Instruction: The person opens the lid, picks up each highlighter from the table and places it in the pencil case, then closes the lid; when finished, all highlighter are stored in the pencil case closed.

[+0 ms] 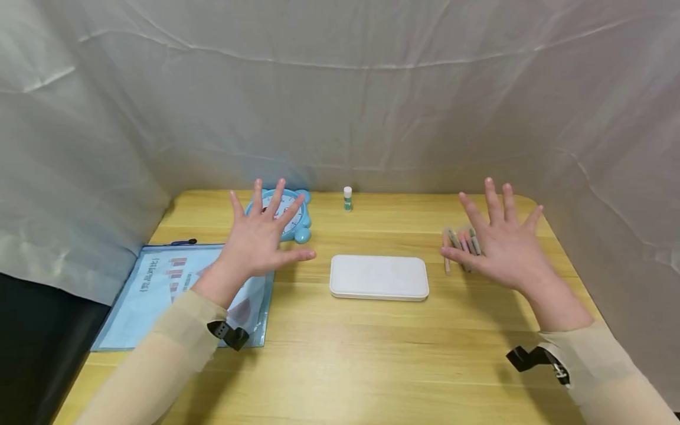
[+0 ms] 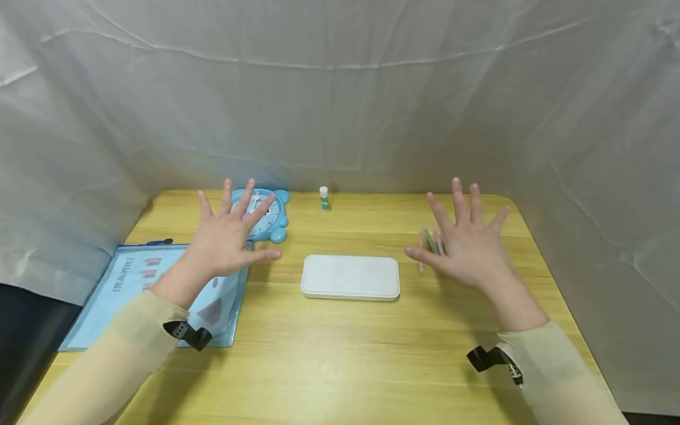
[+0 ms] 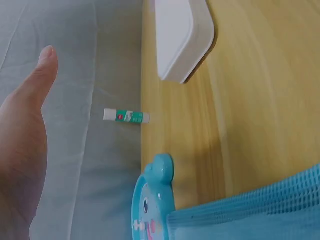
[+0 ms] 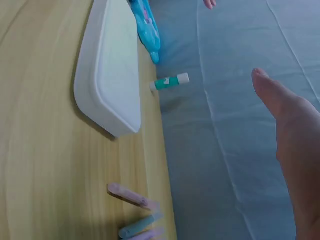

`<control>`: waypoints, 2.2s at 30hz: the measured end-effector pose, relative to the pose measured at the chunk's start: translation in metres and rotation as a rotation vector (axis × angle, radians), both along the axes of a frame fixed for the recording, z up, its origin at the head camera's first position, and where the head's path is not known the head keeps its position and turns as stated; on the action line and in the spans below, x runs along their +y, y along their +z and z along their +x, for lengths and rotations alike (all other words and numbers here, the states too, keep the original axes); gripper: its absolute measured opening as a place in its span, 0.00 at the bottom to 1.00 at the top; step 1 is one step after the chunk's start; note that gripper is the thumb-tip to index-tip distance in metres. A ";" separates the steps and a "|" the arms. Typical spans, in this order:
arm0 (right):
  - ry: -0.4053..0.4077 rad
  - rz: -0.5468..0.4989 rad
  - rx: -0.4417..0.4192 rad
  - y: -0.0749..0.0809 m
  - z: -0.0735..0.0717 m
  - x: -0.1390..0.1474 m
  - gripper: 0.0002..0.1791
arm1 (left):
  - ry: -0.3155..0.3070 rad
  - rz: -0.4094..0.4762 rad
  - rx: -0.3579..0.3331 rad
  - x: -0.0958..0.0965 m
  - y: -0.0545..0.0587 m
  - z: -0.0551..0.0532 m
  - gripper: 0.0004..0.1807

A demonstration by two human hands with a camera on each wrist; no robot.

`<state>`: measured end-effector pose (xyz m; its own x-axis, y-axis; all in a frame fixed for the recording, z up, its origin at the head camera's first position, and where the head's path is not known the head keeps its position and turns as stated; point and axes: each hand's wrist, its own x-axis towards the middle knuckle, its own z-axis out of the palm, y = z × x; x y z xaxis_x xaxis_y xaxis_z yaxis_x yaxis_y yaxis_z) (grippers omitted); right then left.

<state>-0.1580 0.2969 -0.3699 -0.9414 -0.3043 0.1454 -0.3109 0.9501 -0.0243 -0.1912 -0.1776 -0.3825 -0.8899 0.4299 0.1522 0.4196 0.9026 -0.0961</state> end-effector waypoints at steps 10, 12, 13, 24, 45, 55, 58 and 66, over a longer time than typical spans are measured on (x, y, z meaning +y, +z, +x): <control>0.134 -0.165 -0.046 -0.007 0.008 -0.016 0.57 | -0.038 0.019 -0.122 0.012 -0.009 0.010 0.62; 0.168 -0.214 -0.061 -0.009 0.009 -0.020 0.56 | -0.047 0.046 -0.149 0.014 -0.010 0.011 0.59; 0.180 -0.241 -0.075 -0.009 0.009 -0.021 0.56 | -0.052 0.061 -0.155 0.014 -0.011 0.011 0.58; 0.269 -0.521 -0.209 -0.012 0.012 -0.033 0.49 | -0.079 0.429 -0.236 0.027 -0.024 0.015 0.42; 0.321 -0.721 -0.306 -0.039 0.008 -0.056 0.48 | -0.185 0.792 -0.548 0.048 -0.065 0.028 0.61; 0.351 -0.665 -0.357 -0.063 0.004 -0.076 0.51 | -0.189 0.724 -0.522 0.061 -0.079 0.029 0.66; 0.336 -0.603 -0.373 -0.069 0.006 -0.084 0.53 | -0.175 0.709 -0.519 0.066 -0.083 0.030 0.66; 0.357 -0.426 -0.314 -0.085 0.006 -0.097 0.59 | -0.141 0.673 -0.507 0.071 -0.094 0.031 0.67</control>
